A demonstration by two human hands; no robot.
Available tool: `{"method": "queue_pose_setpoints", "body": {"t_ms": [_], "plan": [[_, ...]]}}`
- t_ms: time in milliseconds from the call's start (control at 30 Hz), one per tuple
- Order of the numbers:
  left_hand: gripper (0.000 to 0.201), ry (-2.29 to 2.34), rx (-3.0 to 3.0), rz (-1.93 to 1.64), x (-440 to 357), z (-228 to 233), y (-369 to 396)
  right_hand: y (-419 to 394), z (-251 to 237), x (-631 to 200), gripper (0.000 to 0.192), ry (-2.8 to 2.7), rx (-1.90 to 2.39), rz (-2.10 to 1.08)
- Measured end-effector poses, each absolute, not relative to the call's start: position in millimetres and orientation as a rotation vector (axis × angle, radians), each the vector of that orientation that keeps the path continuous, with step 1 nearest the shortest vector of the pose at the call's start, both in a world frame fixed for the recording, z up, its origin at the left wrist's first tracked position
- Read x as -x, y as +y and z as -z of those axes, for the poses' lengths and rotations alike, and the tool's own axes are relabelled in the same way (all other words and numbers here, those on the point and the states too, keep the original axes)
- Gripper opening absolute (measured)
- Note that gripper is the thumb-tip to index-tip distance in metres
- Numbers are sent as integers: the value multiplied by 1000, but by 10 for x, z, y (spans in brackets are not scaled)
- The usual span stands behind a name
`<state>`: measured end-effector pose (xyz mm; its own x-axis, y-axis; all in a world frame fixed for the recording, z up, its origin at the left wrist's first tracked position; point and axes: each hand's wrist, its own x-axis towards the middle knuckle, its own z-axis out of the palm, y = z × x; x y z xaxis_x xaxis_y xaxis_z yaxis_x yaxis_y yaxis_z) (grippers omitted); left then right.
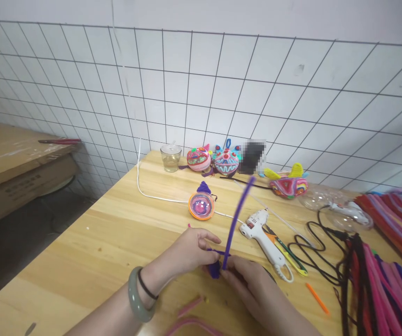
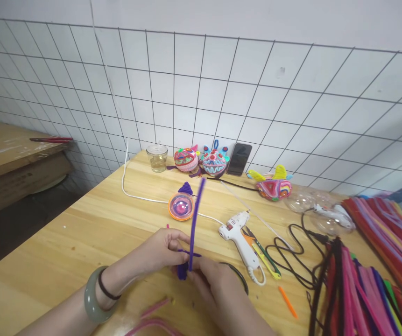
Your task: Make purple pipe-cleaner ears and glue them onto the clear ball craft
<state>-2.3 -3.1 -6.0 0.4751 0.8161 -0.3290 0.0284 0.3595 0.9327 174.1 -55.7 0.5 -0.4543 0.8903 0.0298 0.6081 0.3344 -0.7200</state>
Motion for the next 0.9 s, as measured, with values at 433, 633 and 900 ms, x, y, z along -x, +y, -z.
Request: {"method": "queue_pose_setpoints", "body": {"t_ms": [433,633,900], "plan": [[47,863,-1046,-652,13,41,-42,-543,95,-1743,12,-1980,1543,-906],[49,858,-1111,-657,39,16,-43,-524,56,-1727,21,-1873,1473,-1024],[51,835,-1090,-643,17,-12,-59,-527,26,-1713,18,-1781,1376,-1161]]}}
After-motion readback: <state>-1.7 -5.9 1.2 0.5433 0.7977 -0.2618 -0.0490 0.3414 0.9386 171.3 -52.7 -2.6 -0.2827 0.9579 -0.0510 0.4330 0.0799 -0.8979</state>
